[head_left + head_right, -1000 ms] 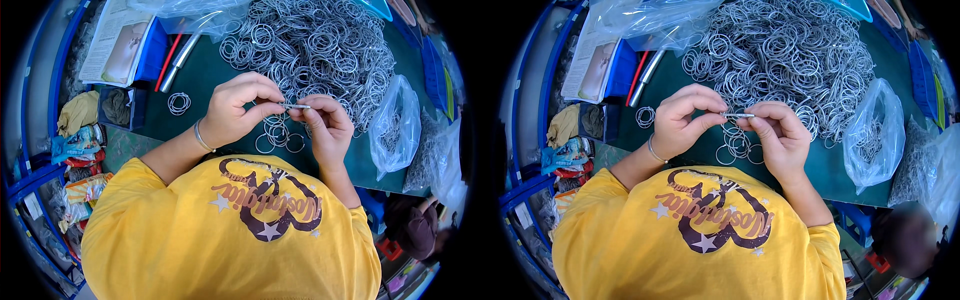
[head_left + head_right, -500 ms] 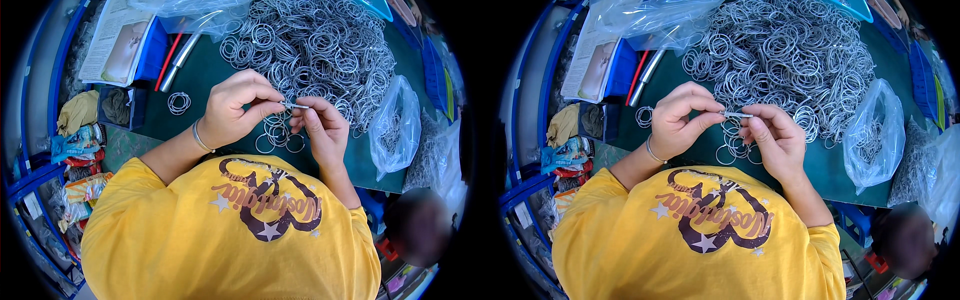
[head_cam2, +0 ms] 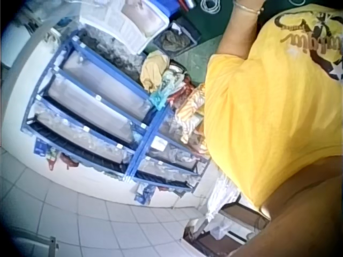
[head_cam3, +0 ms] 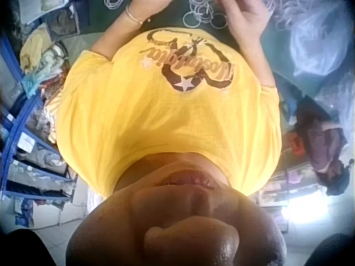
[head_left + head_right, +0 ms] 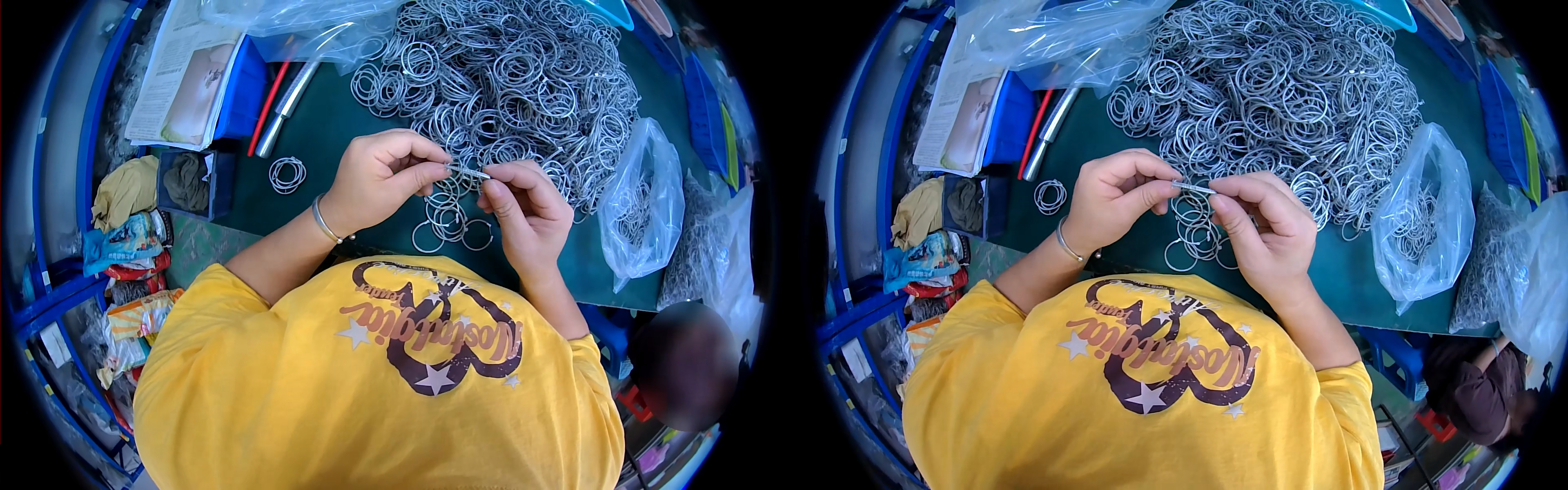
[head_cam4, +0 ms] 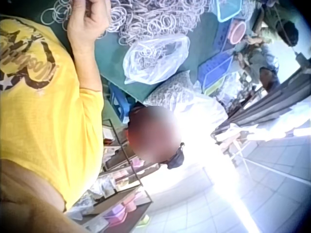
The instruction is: The person threads metal rings together by hand at a table, repeatedly picking up individual rings from a large pile and linking them.
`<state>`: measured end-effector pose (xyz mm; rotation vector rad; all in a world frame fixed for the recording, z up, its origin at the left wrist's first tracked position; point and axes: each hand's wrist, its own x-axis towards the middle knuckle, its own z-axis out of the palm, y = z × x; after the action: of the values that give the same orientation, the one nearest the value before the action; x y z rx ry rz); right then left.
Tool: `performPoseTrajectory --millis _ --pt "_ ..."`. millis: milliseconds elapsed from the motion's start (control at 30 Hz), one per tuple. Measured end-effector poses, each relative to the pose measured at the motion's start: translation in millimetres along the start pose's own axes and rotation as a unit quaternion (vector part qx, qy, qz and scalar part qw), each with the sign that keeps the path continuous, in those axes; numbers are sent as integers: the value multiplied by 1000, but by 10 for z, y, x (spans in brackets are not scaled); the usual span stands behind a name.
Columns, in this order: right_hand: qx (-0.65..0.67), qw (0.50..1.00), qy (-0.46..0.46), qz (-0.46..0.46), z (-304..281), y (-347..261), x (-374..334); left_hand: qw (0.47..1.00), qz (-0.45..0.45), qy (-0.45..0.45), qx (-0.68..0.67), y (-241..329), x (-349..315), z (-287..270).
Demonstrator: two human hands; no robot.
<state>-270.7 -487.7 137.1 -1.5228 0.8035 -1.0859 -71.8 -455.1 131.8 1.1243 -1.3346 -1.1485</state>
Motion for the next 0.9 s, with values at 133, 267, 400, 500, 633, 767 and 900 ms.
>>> performPoseTrajectory --millis 133,267,400,500,633,767,900 --pt "-11 1000 1 7 5 -31 5 997 -58 -7 -52 -3 2 2" --pt "-21 1000 8 -7 14 -17 14 987 -117 -20 -113 -5 14 0" --pt "-32 999 2 -8 28 -16 24 966 -181 -22 -184 -75 -3 32" --pt "-36 999 -6 -13 43 10 24 931 -219 -26 -289 -124 -31 53" --pt "-49 999 -8 -18 46 4 30 905 -237 -40 -352 -159 -32 59" --pt "-83 996 -13 -32 23 -3 38 906 -218 -29 -362 -89 -28 35" --pt "-143 984 -5 -110 11 -11 65 897 -187 -14 -400 -32 -4 -15"
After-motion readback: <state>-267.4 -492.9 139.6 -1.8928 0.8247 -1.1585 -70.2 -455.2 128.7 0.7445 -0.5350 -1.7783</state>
